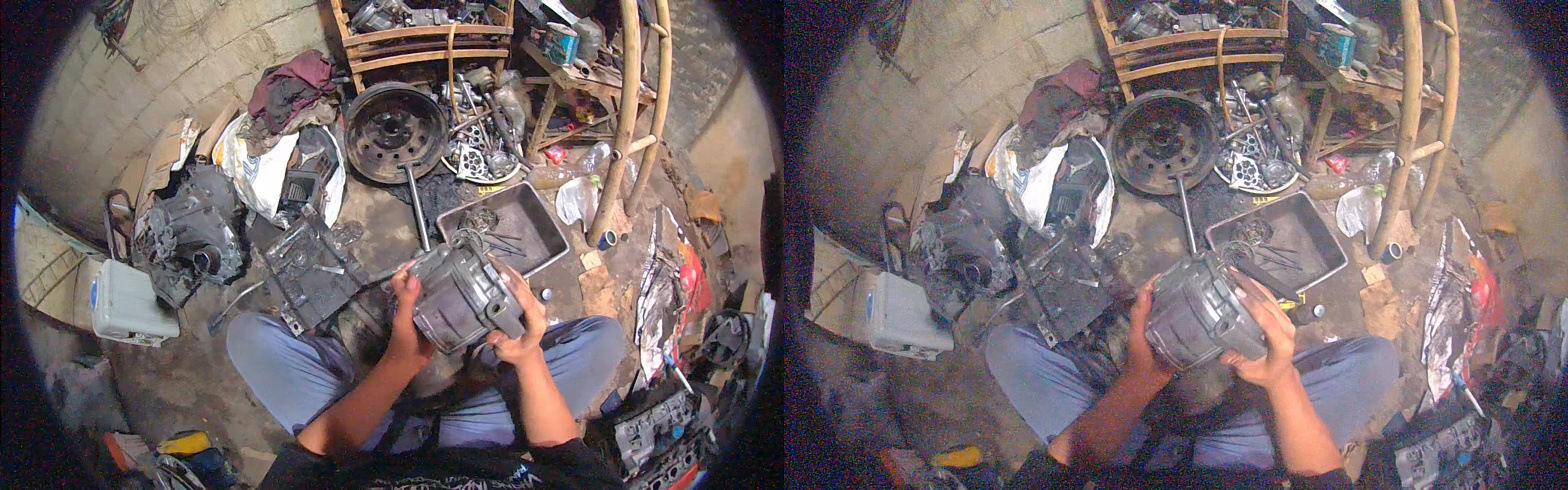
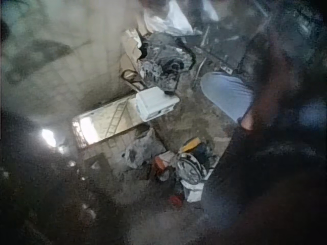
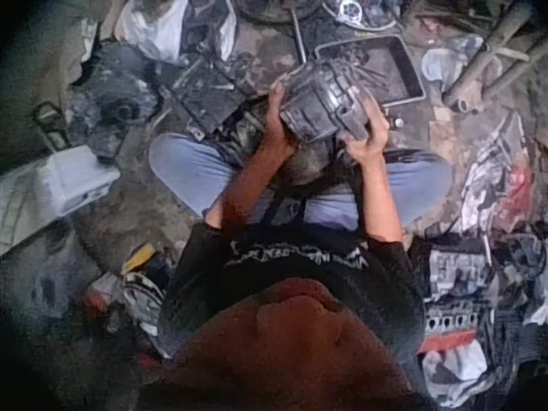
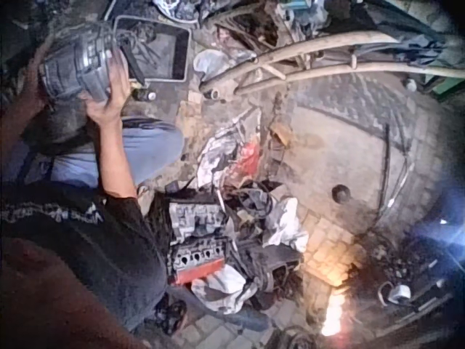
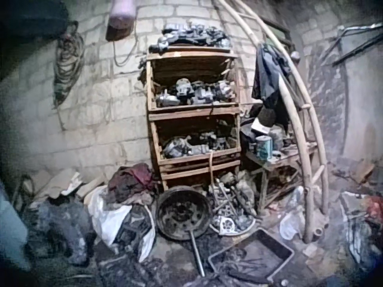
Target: The person sits on the floor and uses a hammer and a small metal rod to tap and adjust components inside a cylinder head. They repeatedly rotate the part, tap specific areas, and inspect the interior surfaces.
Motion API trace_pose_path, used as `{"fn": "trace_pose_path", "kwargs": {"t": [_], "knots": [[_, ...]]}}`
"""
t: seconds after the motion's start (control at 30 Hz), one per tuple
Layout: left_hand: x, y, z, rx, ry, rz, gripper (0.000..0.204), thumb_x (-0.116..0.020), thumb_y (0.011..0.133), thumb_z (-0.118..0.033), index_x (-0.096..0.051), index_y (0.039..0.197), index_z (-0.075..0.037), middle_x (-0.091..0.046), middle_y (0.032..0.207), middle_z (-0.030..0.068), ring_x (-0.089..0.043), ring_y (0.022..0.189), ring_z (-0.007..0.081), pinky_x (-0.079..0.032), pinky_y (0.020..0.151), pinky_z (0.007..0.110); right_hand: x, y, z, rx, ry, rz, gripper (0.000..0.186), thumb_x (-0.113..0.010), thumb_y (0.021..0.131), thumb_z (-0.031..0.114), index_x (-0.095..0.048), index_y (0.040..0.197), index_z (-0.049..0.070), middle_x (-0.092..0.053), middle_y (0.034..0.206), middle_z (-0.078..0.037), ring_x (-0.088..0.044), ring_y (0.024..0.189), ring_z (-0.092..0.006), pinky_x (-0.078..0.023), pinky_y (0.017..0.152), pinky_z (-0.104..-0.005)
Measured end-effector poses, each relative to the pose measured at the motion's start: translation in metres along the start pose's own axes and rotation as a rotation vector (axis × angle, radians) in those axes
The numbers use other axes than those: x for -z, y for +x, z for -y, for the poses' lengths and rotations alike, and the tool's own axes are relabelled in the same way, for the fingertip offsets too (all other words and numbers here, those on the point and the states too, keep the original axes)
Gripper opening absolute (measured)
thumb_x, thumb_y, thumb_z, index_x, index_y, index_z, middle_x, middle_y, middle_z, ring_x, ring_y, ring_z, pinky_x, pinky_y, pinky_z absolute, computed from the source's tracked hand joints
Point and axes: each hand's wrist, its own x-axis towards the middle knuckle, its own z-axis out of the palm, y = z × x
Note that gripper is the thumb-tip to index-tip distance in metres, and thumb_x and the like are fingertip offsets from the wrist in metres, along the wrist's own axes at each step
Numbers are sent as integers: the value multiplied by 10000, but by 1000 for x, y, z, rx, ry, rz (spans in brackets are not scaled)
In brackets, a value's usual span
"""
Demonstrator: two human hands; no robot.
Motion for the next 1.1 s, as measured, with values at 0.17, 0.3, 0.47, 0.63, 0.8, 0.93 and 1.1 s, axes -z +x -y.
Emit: {"fn": "trace_pose_path", "kwargs": {"t": [0.17, 0.3, 0.47, 0.63, 0.8, 0.93, 1.1], "knots": [[-7, 14, 10, 195, -147, 120, 709, -505, 998, -580, -499, 1436, -22, -632, 1354, 187, -664, 1185, 337, -522, 1047, 497, 15, -4, -2, 136, -179, -36, 761, -777, 815, 596, -620, 1315, 45, -584, 1339, -365, -602, 1226, -522, -500, 1005, -561], [-8, 16, 15, 328, -249, 289, 744, -478, 996, -575, -464, 1472, -3, -615, 1386, 198, -656, 1207, 345, -520, 1050, 506, 30, -9, -2, 135, -286, 6, 682, -826, 774, 515, -659, 1304, 119, -549, 1403, -342, -586, 1258, -497, -423, 1082, -624], [10, 27, 24, 348, -199, 327, 685, -508, 977, -462, -452, 1484, -5, -620, 1383, 199, -649, 1218, 369, -507, 1062, 523, 35, -5, 2, 134, -331, 90, 704, -880, 699, 408, -675, 1306, 115, -551, 1404, -326, -574, 1281, -485, -358, 1130, -662], [13, 36, -3, 401, -85, 216, 681, -550, 942, -447, -479, 1463, -14, -632, 1364, 196, -658, 1197, 369, -495, 1067, 535, 17, -4, -5, 48, -266, 99, 883, -920, 634, 389, -601, 1412, 121, -484, 1488, -298, -488, 1379, -475, -341, 1154, -641], [4, 62, -78, 236, 139, 107, 724, -631, 883, -426, -463, 1471, -37, -630, 1364, 180, -658, 1192, 371, -492, 1056, 554, 14, 15, -10, -240, -208, 246, 921, -890, 704, 286, -485, 1516, 129, -359, 1614, -206, -355, 1480, -433, -314, 1195, -555], [15, 79, -132, 12, 264, 75, 738, -608, 863, -521, -492, 1456, -97, -613, 1365, 174, -626, 1193, 384, -543, 850, 608, -6, 7, -57, -484, -94, 17, 626, -742, 882, 207, -530, 1446, 37, -540, 1461, -230, -510, 1371, -388, -386, 1152, -433], [47, 86, -159, -11, 172, -54, 722, -621, 841, -558, -525, 1424, -144, -609, 1364, 141, -600, 1195, 370, -496, 847, 630, -75, -23, -142, -759, -169, -33, 384, -666, 987, 284, -672, 1216, -23, -718, 1141, -252, -693, 1104, -358, -495, 994, -425]]}}
